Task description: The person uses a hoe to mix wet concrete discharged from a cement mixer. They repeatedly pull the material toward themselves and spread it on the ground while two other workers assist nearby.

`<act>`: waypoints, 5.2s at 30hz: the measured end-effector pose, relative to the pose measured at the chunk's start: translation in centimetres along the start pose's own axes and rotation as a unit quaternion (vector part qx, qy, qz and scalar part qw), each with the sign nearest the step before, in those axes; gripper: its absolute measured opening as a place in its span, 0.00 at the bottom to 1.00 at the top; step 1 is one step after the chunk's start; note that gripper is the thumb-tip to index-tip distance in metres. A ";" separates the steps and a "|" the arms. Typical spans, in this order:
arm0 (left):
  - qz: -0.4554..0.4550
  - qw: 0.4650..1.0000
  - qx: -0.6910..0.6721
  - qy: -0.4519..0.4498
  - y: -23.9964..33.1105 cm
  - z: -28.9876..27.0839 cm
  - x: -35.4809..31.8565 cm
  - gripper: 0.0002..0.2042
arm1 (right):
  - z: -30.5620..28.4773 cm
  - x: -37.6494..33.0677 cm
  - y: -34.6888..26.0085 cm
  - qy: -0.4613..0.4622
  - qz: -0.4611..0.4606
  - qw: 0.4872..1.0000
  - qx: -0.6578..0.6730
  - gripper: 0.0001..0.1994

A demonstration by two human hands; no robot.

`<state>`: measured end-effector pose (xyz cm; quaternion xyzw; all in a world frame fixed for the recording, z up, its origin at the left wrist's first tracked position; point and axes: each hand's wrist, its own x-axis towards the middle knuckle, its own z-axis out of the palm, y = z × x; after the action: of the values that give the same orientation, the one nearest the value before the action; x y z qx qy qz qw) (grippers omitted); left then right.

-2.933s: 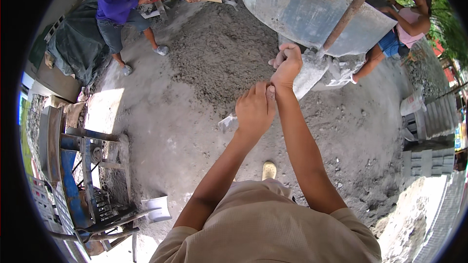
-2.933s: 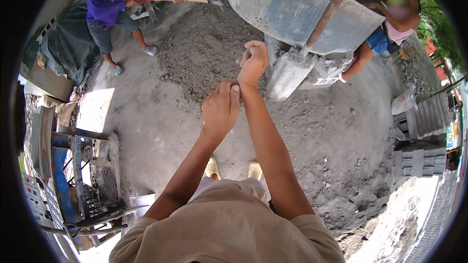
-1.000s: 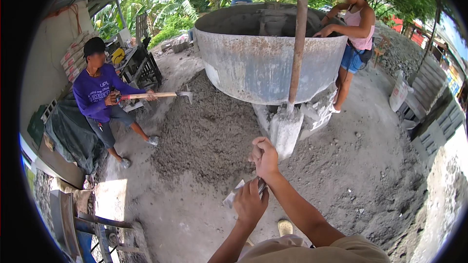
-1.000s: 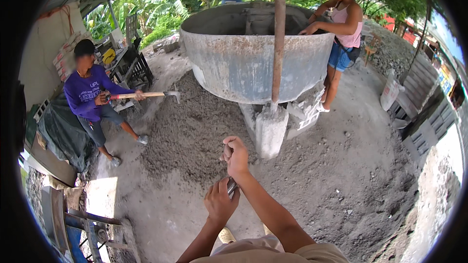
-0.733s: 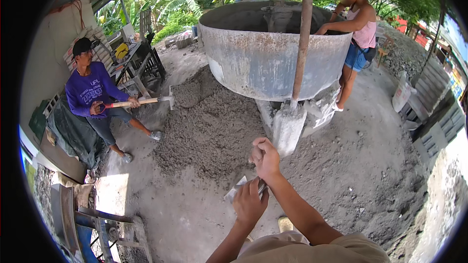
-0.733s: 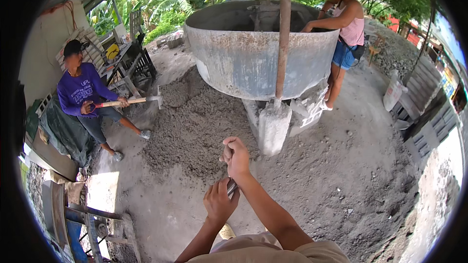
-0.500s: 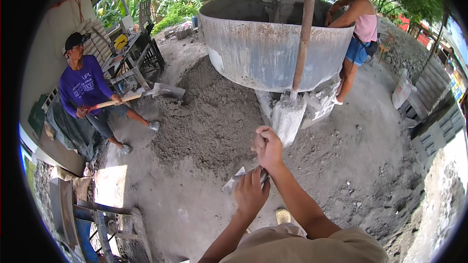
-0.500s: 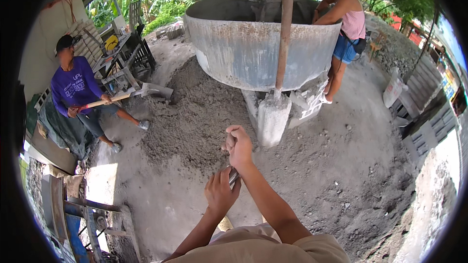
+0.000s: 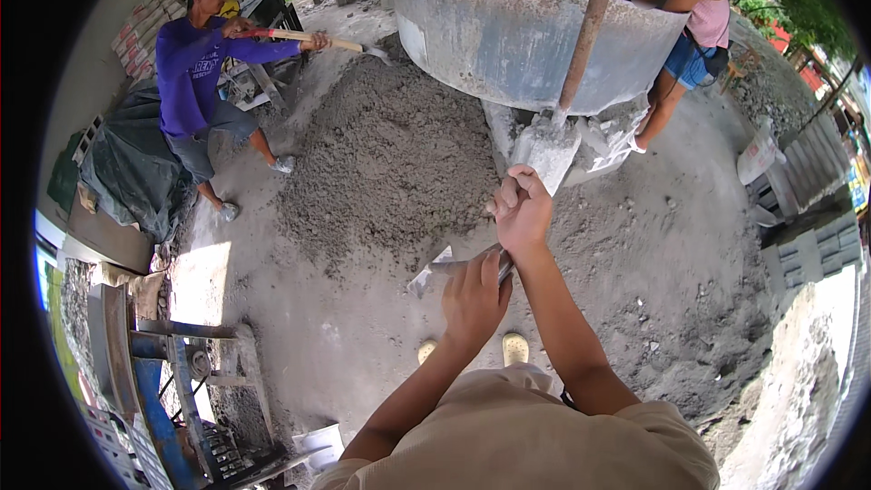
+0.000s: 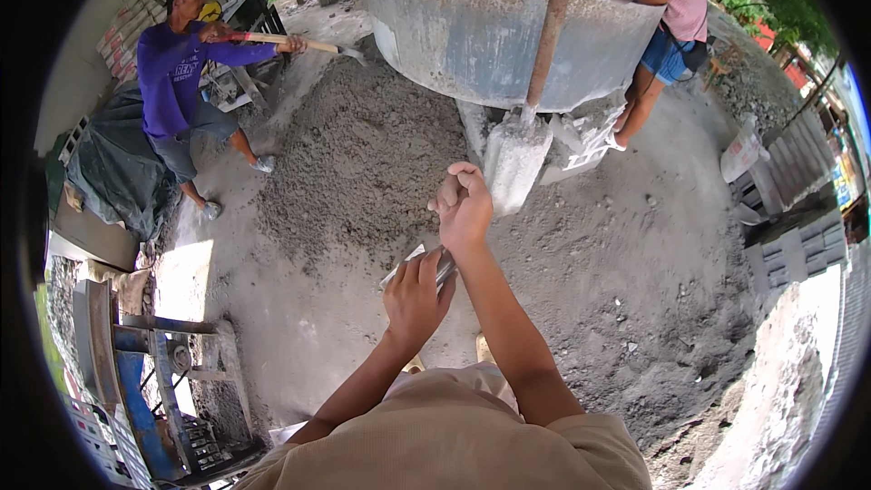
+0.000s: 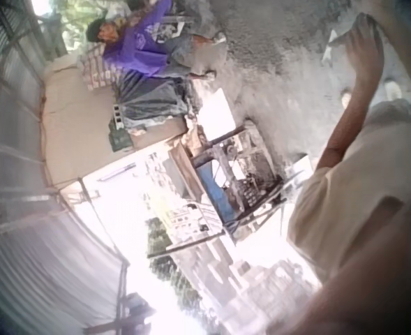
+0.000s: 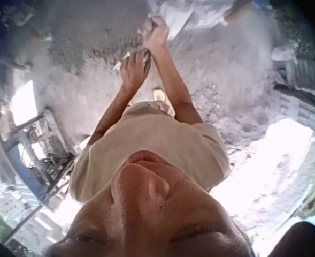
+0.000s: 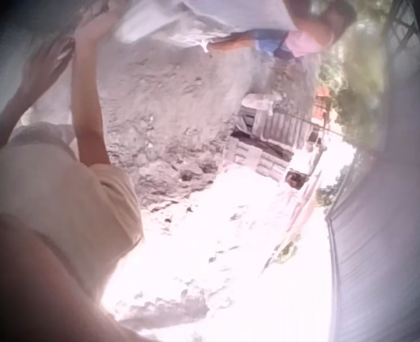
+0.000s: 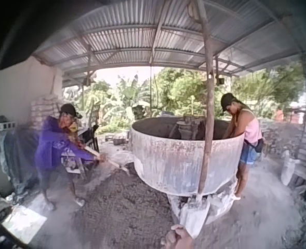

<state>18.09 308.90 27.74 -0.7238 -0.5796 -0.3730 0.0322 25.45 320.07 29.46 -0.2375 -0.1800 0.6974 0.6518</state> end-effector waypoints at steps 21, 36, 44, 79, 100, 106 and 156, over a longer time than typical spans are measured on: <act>-0.127 0.949 -0.284 0.051 -7.9 -1.4 -5.5 0.32 | 1.5 -6.9 0.1 -0.406 -0.215 0.387 -0.800 0.20; -0.686 0.089 -0.721 -0.042 -15.0 12.9 -14.8 0.21 | 1.9 -17.0 4.0 -0.331 -0.117 0.404 -0.845 0.09; -0.739 0.104 -0.665 0.005 -8.2 13.8 -11.1 0.18 | -2.3 -20.4 -4.1 -0.068 -0.167 0.549 -0.816 0.10; -0.524 0.486 -0.646 -0.271 -10.4 30.4 13.4 0.19 | -22.2 15.2 -5.3 0.391 0.026 0.919 0.031 0.07; -0.668 0.290 -0.665 -0.162 -9.1 38.6 4.6 0.06 | -19.9 -0.4 -3.7 0.373 0.029 0.904 -0.207 0.03; -0.447 -0.014 -0.892 -0.065 -11.4 35.7 6.1 0.08 | -13.7 2.3 -5.1 0.066 0.024 0.845 -0.530 0.04; -0.624 0.592 -0.448 -0.245 -20.7 29.2 6.7 0.20 | -26.5 14.4 5.5 0.446 0.132 0.882 0.077 0.05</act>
<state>15.23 335.10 2.57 -0.1726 -0.6355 -0.3234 -0.6795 35.35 332.37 3.20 -0.4939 0.2171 0.6092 0.5812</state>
